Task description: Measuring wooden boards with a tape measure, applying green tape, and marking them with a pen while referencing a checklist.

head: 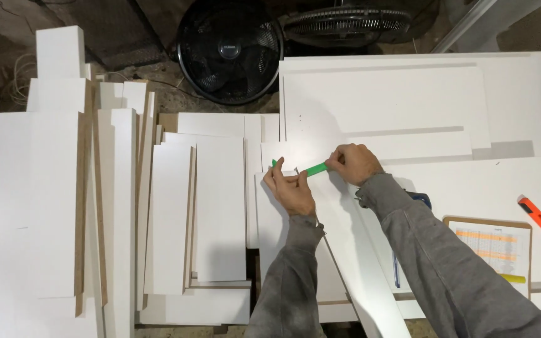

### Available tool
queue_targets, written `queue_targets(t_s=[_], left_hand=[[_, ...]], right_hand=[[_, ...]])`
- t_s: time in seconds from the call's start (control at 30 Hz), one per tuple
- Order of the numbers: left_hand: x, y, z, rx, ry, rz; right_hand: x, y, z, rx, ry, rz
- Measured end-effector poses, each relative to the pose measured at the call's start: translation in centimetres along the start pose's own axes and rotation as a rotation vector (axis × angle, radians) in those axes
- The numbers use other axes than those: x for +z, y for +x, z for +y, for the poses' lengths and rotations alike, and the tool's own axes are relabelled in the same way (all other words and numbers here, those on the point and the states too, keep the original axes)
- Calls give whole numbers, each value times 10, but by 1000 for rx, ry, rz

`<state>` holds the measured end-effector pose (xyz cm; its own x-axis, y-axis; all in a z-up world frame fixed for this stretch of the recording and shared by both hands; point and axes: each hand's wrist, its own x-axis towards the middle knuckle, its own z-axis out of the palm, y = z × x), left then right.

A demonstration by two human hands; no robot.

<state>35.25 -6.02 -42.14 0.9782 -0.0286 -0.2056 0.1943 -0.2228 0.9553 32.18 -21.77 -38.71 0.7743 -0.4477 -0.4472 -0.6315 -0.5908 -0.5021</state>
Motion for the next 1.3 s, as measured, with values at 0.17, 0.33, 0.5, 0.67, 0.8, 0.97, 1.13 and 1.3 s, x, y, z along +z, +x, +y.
queue_targets(t_s=[0.17, 0.33, 0.5, 0.67, 0.8, 0.97, 1.13, 1.3], left_hand=[[3, 3, -6, 31, 1, -19], [7, 3, -8, 60, 34, -23], [11, 4, 2, 48, 101, -33], [11, 7, 18, 21, 224, -49], [0, 17, 47, -113, 414, -64], [5, 24, 4, -63, 307, -151], [4, 29, 6, -135, 311, -130], [3, 38, -41, -82, 263, -103]], right_hand=[[5, 7, 2, -1, -24, 0], [6, 9, 2, -19, -68, 23], [3, 10, -4, -13, -91, 24], [4, 8, -2, 41, -107, 1], [1, 2, -8, 77, -66, 52], [17, 9, 7, 134, 3, 52], [31, 29, 42, 142, 159, 35], [43, 33, 58, 106, 211, 112]])
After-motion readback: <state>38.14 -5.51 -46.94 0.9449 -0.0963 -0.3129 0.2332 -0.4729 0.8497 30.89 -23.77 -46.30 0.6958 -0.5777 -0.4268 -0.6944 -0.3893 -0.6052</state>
